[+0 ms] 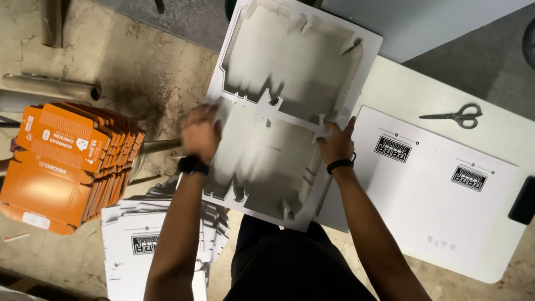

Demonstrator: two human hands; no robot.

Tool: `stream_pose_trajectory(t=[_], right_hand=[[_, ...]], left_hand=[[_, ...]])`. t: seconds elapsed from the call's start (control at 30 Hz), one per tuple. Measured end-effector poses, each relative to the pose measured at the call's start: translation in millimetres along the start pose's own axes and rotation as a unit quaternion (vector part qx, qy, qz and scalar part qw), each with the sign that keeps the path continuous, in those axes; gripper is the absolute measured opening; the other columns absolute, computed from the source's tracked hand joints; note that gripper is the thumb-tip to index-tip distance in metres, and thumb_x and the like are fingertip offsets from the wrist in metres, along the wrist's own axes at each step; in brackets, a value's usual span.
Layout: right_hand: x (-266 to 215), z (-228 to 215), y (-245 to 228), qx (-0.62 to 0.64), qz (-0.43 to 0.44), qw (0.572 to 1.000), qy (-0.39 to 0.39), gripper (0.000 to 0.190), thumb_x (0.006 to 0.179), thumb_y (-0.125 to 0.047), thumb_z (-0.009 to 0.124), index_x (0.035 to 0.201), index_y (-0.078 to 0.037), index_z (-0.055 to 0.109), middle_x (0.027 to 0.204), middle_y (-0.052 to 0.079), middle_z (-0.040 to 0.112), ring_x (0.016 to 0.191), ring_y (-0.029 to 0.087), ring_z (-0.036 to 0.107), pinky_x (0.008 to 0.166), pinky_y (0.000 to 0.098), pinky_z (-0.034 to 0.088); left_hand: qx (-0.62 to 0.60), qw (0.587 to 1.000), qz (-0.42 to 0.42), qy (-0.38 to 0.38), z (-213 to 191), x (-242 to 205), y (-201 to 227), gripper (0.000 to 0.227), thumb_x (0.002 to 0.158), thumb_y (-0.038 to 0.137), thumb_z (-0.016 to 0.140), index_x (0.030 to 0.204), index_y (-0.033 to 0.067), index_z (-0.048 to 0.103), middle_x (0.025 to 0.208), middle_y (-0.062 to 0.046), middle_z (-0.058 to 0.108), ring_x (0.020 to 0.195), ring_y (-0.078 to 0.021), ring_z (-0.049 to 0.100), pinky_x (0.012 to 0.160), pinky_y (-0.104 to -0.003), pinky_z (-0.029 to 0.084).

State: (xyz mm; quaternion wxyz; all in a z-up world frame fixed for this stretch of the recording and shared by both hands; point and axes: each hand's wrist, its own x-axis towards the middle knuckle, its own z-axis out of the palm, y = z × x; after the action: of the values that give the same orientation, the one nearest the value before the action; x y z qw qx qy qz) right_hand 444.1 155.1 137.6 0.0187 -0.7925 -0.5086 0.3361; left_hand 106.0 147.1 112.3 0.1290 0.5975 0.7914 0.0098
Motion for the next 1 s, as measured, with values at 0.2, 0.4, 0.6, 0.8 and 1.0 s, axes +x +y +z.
stream_pose_trajectory(t=[0.2,0.4,0.6,0.8,1.0], right_hand=[[14,17,9,-0.027,-0.005,0.999,0.042,0.047,0.09,-0.016,0.075,0.136,-0.025,0.067,0.167,0.024,0.02,0.126,0.053,0.058,0.107,0.0564,0.052],[27,34,24,-0.039,0.02,0.998,0.054,0.049,0.088,-0.018,0.077,0.134,-0.03,0.067,0.168,0.019,0.021,0.124,0.053,0.06,0.108,0.0553,0.052],[8,28,15,-0.004,0.018,0.999,0.047,0.057,0.089,-0.02,0.071,0.14,-0.04,0.055,0.167,0.019,0.02,0.128,0.052,0.056,0.107,0.056,0.052],[15,36,14,-0.054,0.018,0.997,0.052,0.053,0.089,-0.019,0.075,0.138,-0.033,0.06,0.165,0.02,0.024,0.128,0.049,0.058,0.105,0.0555,0.054],[14,40,22,-0.05,0.001,0.997,0.057,0.06,0.093,-0.02,0.072,0.144,-0.041,0.049,0.159,0.027,0.03,0.125,0.051,0.06,0.1,0.0568,0.056]], left_hand=[[0.052,0.953,0.27,0.13,65,72,49,0.036,0.075,0.018,0.077,0.11,0.0201,0.076,0.108,0.0,0.075,0.114,-0.0212,0.062,0.102,-0.041,0.041],[0.008,0.968,0.2,0.153,44,70,115,0.042,0.076,0.057,0.076,0.082,0.0161,0.07,0.072,-0.005,0.072,0.073,-0.0276,0.072,0.073,-0.044,0.05],[-0.022,0.976,0.172,0.129,123,92,123,0.021,0.068,0.035,0.074,0.073,0.0178,0.061,0.064,-0.004,0.066,0.057,-0.0331,0.071,0.049,-0.045,0.054],[-0.051,0.984,0.144,0.089,76,71,115,0.039,0.079,0.044,0.082,0.09,0.0098,0.066,0.078,-0.011,0.071,0.069,-0.0384,0.074,0.064,-0.048,0.06],[0.009,0.962,0.197,0.186,72,66,126,0.039,0.073,0.038,0.088,0.096,0.0125,0.069,0.072,-0.004,0.069,0.068,-0.0263,0.074,0.072,-0.039,0.058]])
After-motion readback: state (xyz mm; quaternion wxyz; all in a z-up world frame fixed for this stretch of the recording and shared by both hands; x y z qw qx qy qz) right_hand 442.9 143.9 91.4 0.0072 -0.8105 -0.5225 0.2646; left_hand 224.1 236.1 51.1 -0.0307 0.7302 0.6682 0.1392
